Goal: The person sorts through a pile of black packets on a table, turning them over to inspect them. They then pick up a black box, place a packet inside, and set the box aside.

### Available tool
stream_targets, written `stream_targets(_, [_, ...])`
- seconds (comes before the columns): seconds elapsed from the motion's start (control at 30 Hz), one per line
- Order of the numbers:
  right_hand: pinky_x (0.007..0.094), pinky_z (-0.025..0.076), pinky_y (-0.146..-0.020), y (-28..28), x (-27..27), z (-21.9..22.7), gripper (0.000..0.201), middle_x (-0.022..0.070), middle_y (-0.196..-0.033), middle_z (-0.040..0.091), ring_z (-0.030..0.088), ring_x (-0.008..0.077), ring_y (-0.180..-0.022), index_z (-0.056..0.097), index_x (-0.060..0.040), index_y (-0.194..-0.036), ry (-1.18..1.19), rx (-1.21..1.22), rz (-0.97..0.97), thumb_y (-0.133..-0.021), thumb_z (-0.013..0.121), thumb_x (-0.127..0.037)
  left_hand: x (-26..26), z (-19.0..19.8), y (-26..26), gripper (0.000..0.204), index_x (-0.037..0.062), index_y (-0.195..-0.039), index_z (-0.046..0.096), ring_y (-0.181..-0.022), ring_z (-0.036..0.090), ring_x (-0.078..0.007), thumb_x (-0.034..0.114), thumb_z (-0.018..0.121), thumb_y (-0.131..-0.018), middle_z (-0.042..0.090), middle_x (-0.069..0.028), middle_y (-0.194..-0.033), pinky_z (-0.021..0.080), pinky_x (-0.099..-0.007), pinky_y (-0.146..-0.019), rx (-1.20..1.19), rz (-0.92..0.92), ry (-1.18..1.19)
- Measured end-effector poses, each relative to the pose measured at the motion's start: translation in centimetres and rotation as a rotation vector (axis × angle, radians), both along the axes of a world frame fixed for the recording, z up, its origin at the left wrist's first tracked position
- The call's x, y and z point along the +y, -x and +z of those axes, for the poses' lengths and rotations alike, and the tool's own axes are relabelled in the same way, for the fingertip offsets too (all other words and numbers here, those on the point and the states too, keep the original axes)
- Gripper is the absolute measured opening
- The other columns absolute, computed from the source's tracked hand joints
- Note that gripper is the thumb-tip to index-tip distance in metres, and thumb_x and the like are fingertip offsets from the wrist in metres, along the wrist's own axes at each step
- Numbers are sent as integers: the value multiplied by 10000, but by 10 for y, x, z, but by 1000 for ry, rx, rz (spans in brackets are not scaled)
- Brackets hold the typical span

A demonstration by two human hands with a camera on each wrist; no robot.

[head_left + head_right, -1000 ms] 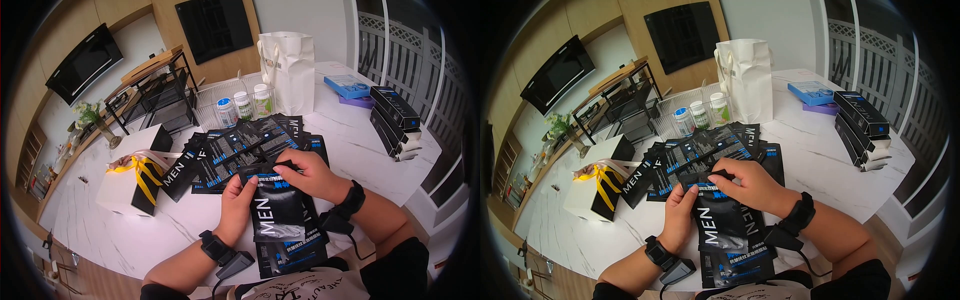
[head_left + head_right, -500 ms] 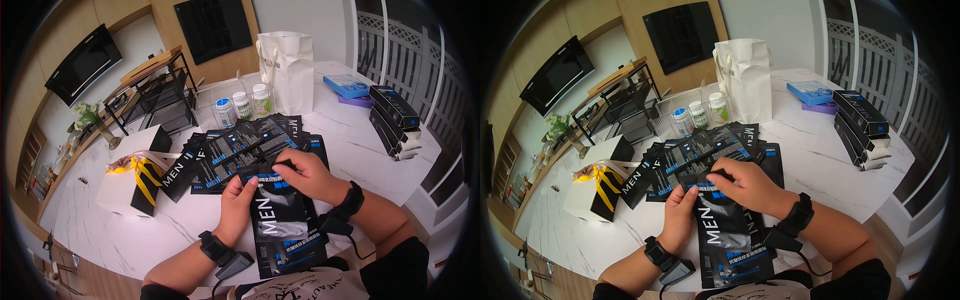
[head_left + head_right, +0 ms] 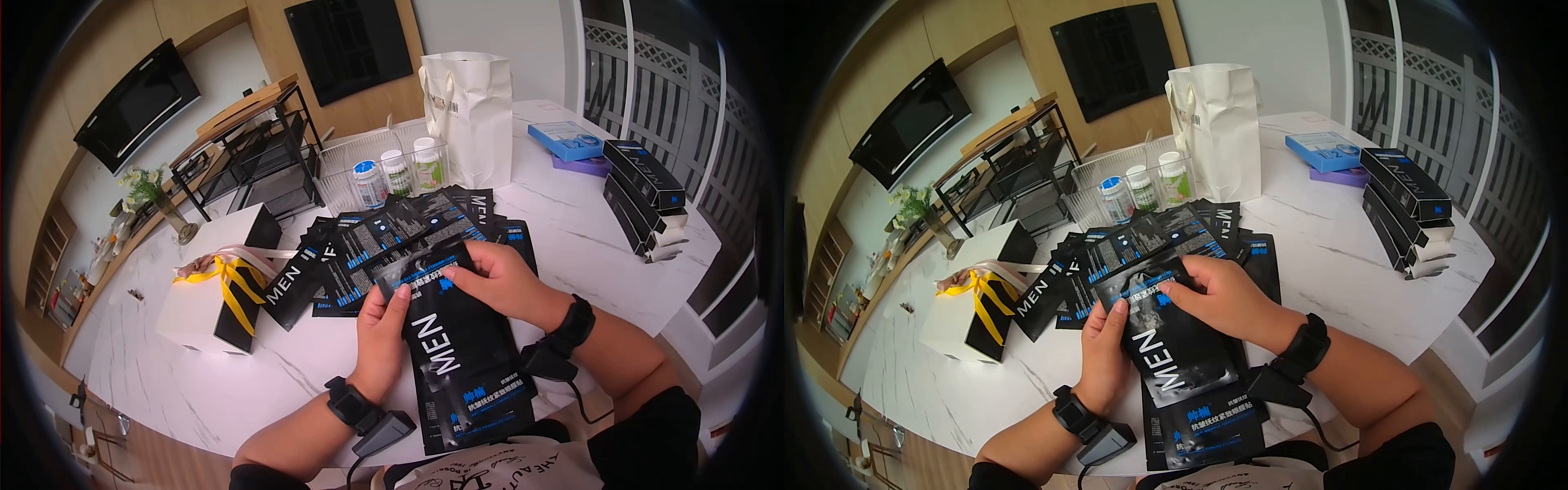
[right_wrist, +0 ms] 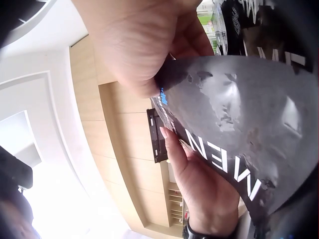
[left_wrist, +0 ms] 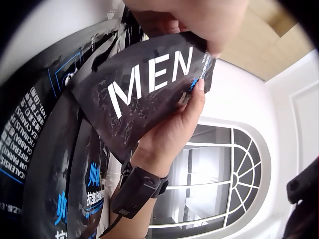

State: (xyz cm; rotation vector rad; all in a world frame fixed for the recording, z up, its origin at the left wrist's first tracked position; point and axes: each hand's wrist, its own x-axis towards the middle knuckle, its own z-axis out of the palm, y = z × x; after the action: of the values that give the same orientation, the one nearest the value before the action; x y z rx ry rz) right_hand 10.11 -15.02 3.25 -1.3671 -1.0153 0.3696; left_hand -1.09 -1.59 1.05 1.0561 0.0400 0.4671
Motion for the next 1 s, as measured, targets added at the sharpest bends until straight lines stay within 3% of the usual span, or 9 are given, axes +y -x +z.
stream_targets(0.23, [191, 395, -563, 1, -4, 3, 167, -11, -758, 560, 472, 25, -659, 560, 7, -911, 69, -63, -71, -848, 574, -146, 1, -4, -3, 180, 34, -1034, 552, -826, 563, -61, 128, 529, -882, 617, -18, -951, 444, -203, -749, 54, -68, -90])
stream_targets(0.33, [201, 387, -552, 8, -3, 4, 157, -10, -728, 549, 456, 28, -632, 554, 5, -871, -67, -72, -13, -846, 573, -149, 1, -4, -3, 172, 34, -1028, 554, -828, 563, -62, 121, 527, -882, 619, -24, -953, 445, -204, -748, 38, -62, -101])
stream_targets(0.4, [210, 376, -531, 0, -6, 0, 160, -10, -697, 540, 430, 27, -605, 542, -2, -856, 79, -286, -110, -840, 583, -155, 1, -4, -2, 168, 34, -1025, 555, -830, 564, -63, 117, 526, -882, 619, -27, -955, 446, -205, -749, 40, -57, -112])
stream_targets(0.53, [209, 368, -513, -5, -3, -1, 165, -17, -678, 533, 413, 21, -595, 536, -7, -864, 82, -134, -138, -833, 595, -158, -2, 0, 2, 156, 33, -1015, 554, -833, 567, -74, 108, 525, -881, 619, -33, -953, 450, -219, -754, 19, -23, -121])
stream_targets(0.6, [210, 359, -499, -1, -1, 1, 179, -22, -666, 523, 404, 22, -588, 534, -8, -880, -47, -109, -94, -830, 601, -166, -3, 0, 3, 160, 31, -1019, 549, -836, 565, -74, 105, 530, -879, 617, -34, -960, 449, -219, -757, 5, -14, -118])
stream_targets(0.7, [210, 364, -510, 5, -7, 7, 172, -24, -669, 521, 414, 25, -597, 532, -5, -874, 10, -230, -64, -837, 591, -163, -1, 0, 1, 165, 31, -1022, 546, -840, 563, -73, 107, 535, -876, 615, -34, -966, 447, -218, -759, 14, -24, -123])
stream_targets(0.83, [211, 369, -521, 6, -6, 7, 172, -24, -670, 523, 422, 28, -609, 537, -4, -888, -46, -213, -49, -844, 582, -164, 0, -2, 0, 167, 31, -1023, 544, -842, 561, -71, 109, 538, -875, 615, -31, -966, 445, -218, -761, 23, -28, -126])
stream_targets(0.9, [211, 373, -530, -3, -7, 4, 175, -23, -683, 531, 428, 29, -622, 544, -7, -900, 110, -207, -142, -849, 577, -171, -1, -1, 1, 166, 30, -1022, 544, -841, 561, -71, 112, 536, -877, 614, -26, -962, 443, -219, -763, 6, -20, -118])
stream_targets(1.0, [205, 391, -546, -7, -4, -2, 191, -16, -704, 547, 448, 29, -634, 554, -7, -923, 53, -142, -99, -848, 581, -180, -2, -1, 3, 169, 28, -1026, 539, -844, 559, -72, 110, 532, -878, 612, -24, -965, 443, -218, -764, 13, -18, -128])
